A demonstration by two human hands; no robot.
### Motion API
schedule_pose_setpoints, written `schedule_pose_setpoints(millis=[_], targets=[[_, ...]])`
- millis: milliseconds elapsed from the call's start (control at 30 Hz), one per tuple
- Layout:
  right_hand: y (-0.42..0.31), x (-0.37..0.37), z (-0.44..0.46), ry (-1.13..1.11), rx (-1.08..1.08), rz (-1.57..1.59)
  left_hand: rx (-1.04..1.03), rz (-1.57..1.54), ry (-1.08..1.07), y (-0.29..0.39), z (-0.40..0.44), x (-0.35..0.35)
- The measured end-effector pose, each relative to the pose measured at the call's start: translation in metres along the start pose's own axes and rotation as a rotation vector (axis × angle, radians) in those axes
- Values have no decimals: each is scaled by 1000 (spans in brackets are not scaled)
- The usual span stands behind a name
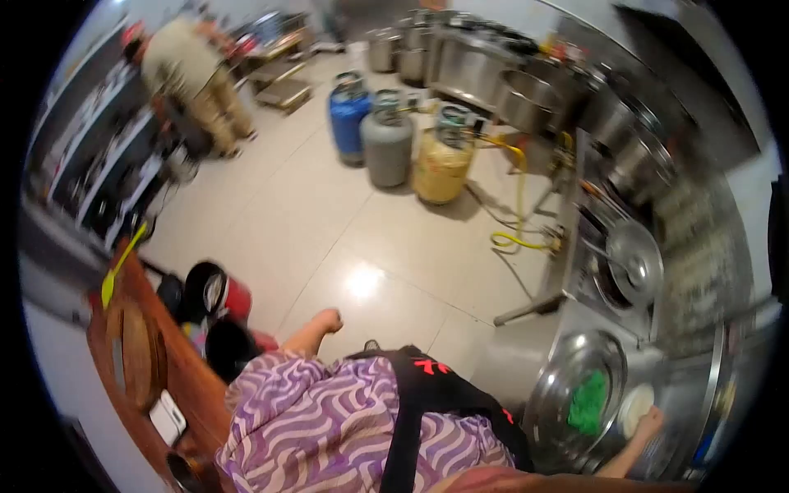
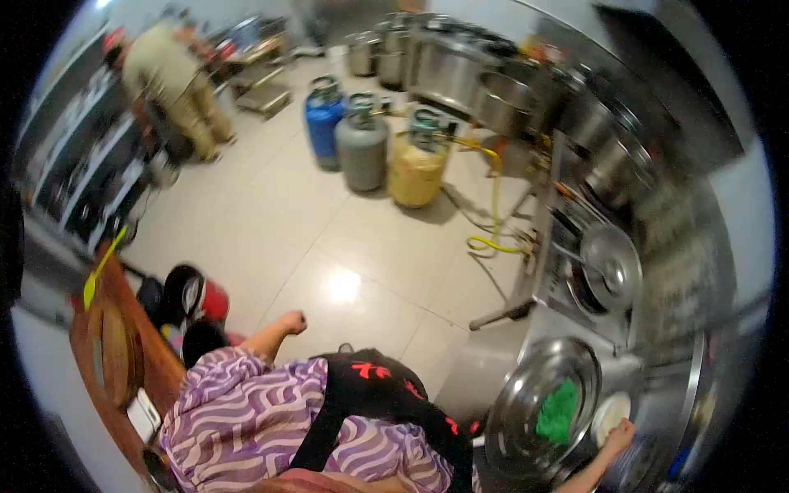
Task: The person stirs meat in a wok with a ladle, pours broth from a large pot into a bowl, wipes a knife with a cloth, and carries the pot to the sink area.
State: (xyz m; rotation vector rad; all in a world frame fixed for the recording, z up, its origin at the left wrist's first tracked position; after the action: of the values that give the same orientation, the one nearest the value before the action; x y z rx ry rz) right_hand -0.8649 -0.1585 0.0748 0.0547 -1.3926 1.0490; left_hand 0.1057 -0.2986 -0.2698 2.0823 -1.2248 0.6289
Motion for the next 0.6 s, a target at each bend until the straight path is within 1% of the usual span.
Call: schedule_pose_setpoints(millis=[33,67,100,133,167,200,267,333,400,500,567,600], targets=[[-70,-41,-14,-50,3,128,9,-88,79,-11,8,4],[-98,-101,0,-123,124,98,19,-176,167,-28,17,14],[-126,-161,10,-155,249,201,15,-232,151,-36,21,17],[-234,-188,-54,-364,162,287,7,-281,144,-43,27,24],[-239,-251,-44,-416,166,377,-40,-316,171,-45,30,35],[-304,-276,-77,-489,179,283,-89,-338,196,-46,34,49],[-402,-332,-113,-615,278,311,-85,-371,271,-54,43,101],[-475,-375,-135,-713,331,321,16,-446,319,-76,66,152],[-547,-411,-164,-780,353,335,67,-532,450,-116,78,215],[-627,-497,-171,-880,390,374,171,-667,585,-183,90,286],[-700,-539,-194,-949,398,398,173,-620,738,-233,100,305],[-738,-563,-207,-993,411,420,222,-616,745,-262,107,303]])
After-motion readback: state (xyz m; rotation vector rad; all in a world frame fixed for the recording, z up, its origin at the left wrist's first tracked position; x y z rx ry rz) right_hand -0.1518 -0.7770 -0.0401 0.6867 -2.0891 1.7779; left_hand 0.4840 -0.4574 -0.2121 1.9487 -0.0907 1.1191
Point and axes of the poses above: each hand's wrist, its own z-axis towards the middle knuckle, its own x-axis out of the back of the hand, y = z × x, the point moved 10 cm from there along z, towards the middle knuckle, and after that the axes turned 2 degrees about -z, right-handed, at the moved point
